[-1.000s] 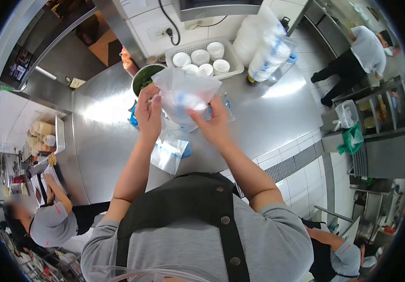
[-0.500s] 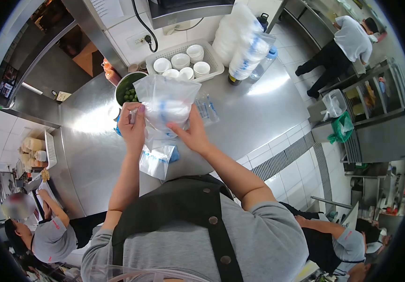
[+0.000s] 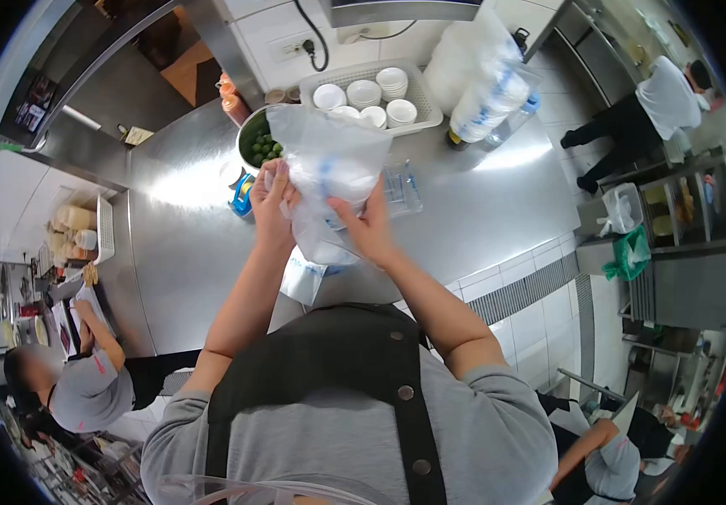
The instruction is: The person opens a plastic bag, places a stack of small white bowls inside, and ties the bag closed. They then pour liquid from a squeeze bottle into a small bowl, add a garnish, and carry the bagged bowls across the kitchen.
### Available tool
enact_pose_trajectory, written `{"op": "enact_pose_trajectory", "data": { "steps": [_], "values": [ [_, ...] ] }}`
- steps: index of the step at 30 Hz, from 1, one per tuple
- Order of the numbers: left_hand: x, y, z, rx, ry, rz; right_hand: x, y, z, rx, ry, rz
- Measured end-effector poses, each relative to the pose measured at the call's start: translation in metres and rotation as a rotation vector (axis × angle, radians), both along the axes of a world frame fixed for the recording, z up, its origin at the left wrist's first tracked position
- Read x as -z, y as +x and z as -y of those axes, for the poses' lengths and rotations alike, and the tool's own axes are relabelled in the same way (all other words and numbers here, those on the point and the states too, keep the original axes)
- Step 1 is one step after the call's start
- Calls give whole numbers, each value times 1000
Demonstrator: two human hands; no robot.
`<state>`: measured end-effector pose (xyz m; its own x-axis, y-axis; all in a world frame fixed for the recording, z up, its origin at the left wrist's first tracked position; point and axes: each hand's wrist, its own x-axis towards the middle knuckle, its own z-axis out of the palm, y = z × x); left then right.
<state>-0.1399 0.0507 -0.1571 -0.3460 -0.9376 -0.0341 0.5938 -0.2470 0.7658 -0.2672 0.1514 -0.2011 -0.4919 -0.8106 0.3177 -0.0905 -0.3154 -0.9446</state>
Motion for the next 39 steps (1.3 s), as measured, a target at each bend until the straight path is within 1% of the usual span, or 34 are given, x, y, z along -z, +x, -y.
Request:
{"op": "enact_pose_trajectory", "data": {
  "steps": [1,2,5,6,9,11,14,17,20,21,23,24,26,27,29,30,32,33,36,38,39],
  "values": [
    [-1,0,-1,2,-27,9,-3,-3,-2,-23,23,3],
    [5,5,-5,-23,-99,85,-7,-1,-1,-51,42,6],
    [14,4,-4,-270,-485,364,-23,7,0,-1,-76,108],
    [11,8,-4,-261,-555,463,-26,7,0,-8,-92,121],
    [25,11,6,-396,-818,624,-31,6,-1,-30,-109,147],
    [26,13,4,-403,-844,620,-32,1,-1,-37,-81,153],
    [24,13,1,-425,-885,634,-29,-5,-3,-87,-73,82],
    [19,14,-4,-452,-921,694,-12,-13,-3,-75,-59,-8],
    [16,17,-6,-427,-940,734,-18,-28,-4,-210,5,15],
    [16,19,-6,-409,-942,746,-24,-29,-3,-203,-22,-15],
    [20,23,-5,-374,-1032,791,-38,-33,-3,-198,-71,-72],
    [24,25,-6,-352,-1073,815,-45,-32,-1,-204,-31,-65],
    [37,24,-12,-363,-1061,792,-57,-29,4,-207,44,-54],
    [38,22,-12,-367,-1063,776,-56,-28,5,-200,94,-8],
    [40,22,-15,-376,-994,762,-47,-28,4,-177,194,84],
    [41,22,-18,-382,-954,756,-35,-31,3,-180,183,96],
    [41,25,-14,-266,-865,823,-12,-36,3,-195,163,116],
    [36,26,-13,-212,-820,855,-13,-35,1,-161,143,48],
    [11,25,-16,-130,-554,639,-19,-34,0,-94,93,-126],
    [-11,20,-17,-144,-618,496,-22,-38,-1,-89,87,-200],
    [-16,17,-16,-150,-647,424,-32,-35,0,-94,19,-149]
  ]
}}
